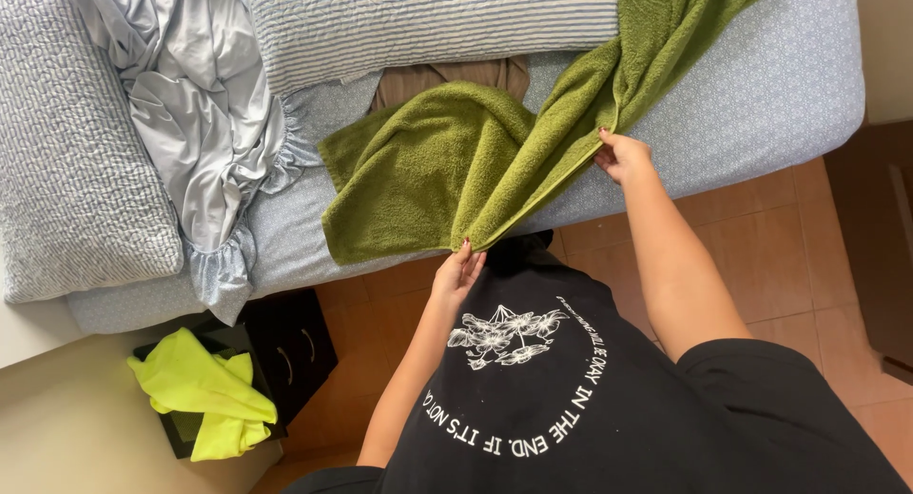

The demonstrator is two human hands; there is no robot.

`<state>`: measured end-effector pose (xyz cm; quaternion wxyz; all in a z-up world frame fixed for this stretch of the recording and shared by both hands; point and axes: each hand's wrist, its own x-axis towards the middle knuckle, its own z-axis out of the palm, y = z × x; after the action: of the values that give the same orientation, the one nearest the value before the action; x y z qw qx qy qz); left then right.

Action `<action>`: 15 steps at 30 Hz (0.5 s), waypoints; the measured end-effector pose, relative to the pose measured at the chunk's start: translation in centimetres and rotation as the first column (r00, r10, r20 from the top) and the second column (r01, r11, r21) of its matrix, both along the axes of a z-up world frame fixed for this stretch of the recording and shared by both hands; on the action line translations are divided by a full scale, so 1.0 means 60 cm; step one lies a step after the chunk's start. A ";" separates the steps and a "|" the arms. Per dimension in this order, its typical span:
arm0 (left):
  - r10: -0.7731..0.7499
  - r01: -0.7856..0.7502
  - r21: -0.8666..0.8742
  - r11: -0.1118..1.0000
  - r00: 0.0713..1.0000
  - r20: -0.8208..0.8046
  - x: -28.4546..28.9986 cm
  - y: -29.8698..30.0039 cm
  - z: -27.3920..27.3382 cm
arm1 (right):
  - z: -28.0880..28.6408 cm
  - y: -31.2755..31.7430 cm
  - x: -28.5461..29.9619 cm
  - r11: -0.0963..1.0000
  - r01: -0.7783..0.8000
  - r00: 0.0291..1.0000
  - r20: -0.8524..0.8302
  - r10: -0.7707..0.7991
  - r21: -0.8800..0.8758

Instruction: The person folds a green towel on a bed by hand, smoothing and aligning the edges, then places the folded towel into a wooden closet shelf.

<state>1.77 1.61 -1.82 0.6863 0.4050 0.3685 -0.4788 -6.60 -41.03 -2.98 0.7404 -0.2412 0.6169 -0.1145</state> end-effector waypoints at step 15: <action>0.237 -0.257 -0.139 0.956 0.961 -0.142 0.027 -0.108 -0.089 | 0.356 0.015 -0.065 0.972 0.215 0.838 0.529 -0.135 -0.094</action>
<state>3.40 -4.88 -7.17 0.7462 0.2701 0.4195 -0.4407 -10.51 -40.12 18.36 0.8452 -0.1988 0.4036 -0.2886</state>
